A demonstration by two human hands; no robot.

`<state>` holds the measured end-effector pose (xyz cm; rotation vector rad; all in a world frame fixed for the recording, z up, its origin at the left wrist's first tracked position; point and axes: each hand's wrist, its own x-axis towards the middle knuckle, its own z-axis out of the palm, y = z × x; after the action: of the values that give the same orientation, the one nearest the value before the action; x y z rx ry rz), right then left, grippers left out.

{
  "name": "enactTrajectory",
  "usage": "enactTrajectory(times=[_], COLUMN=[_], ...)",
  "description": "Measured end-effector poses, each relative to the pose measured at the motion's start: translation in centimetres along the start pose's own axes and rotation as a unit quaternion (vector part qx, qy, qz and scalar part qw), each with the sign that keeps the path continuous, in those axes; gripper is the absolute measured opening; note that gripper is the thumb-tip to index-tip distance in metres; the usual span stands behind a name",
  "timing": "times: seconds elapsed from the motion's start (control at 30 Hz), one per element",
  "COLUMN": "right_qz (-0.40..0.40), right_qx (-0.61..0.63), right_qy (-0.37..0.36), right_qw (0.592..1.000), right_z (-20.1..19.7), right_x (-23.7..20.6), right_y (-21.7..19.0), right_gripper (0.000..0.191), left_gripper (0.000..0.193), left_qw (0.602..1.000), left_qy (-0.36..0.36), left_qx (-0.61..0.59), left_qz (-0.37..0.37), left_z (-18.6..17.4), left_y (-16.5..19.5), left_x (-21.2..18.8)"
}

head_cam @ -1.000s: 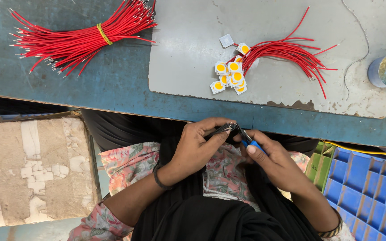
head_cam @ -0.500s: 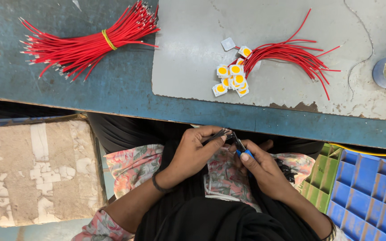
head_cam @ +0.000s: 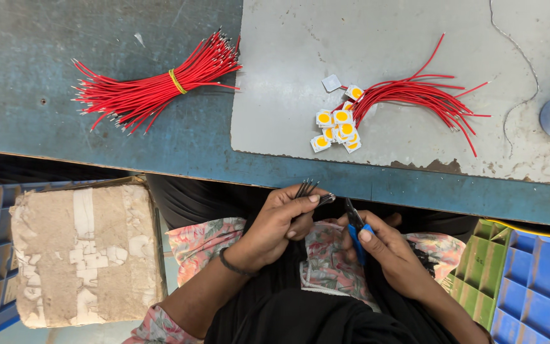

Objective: The person solders red and black wires onto small square LED COB chips on a workbench using a soldering iron, then gathers a bundle of black wires, trims and strips their ends with pliers, dips the stripped ends into a small cup of flux or solder paste, and resumes soldering the wires to the LED pads.

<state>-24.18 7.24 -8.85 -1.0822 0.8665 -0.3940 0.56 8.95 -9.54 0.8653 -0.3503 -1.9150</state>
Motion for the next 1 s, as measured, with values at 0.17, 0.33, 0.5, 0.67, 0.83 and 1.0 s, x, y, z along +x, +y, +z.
enactTrajectory(times=[0.17,0.33,0.5,0.67,0.83,1.0], right_qz=[0.005,0.003,0.002,-0.008,-0.019,-0.012], right_qx=[0.021,0.03,0.037,0.008,-0.02,0.006], right_qy=[-0.01,-0.012,-0.011,-0.006,0.005,0.001], right_qw=[1.0,0.999,0.999,1.0,1.0,1.0], right_z=[0.1,0.1,0.1,0.0,-0.2,-0.1], right_x=[-0.1,-0.1,-0.2,-0.3,0.0,0.0], right_y=[0.4,0.5,0.4,0.2,-0.1,-0.3], right_gripper=[0.046,0.046,0.045,0.046,0.046,0.047], left_gripper=[0.019,0.02,0.018,0.026,0.023,0.02], left_qw=[1.0,1.0,0.998,0.97,0.941,0.94], left_qy=[-0.01,-0.014,0.014,0.017,0.058,0.073], left_qx=[-0.02,-0.017,0.053,0.179,0.279,0.281], left_qz=[-0.002,-0.006,0.04,0.161,0.181,0.179], left_z=[-0.2,-0.3,0.2,1.0,1.5,1.9], left_y=[-0.2,-0.3,-0.9,-1.5,-1.1,-0.9], left_x=[-0.1,0.1,0.3,0.2,-0.4,-0.4])
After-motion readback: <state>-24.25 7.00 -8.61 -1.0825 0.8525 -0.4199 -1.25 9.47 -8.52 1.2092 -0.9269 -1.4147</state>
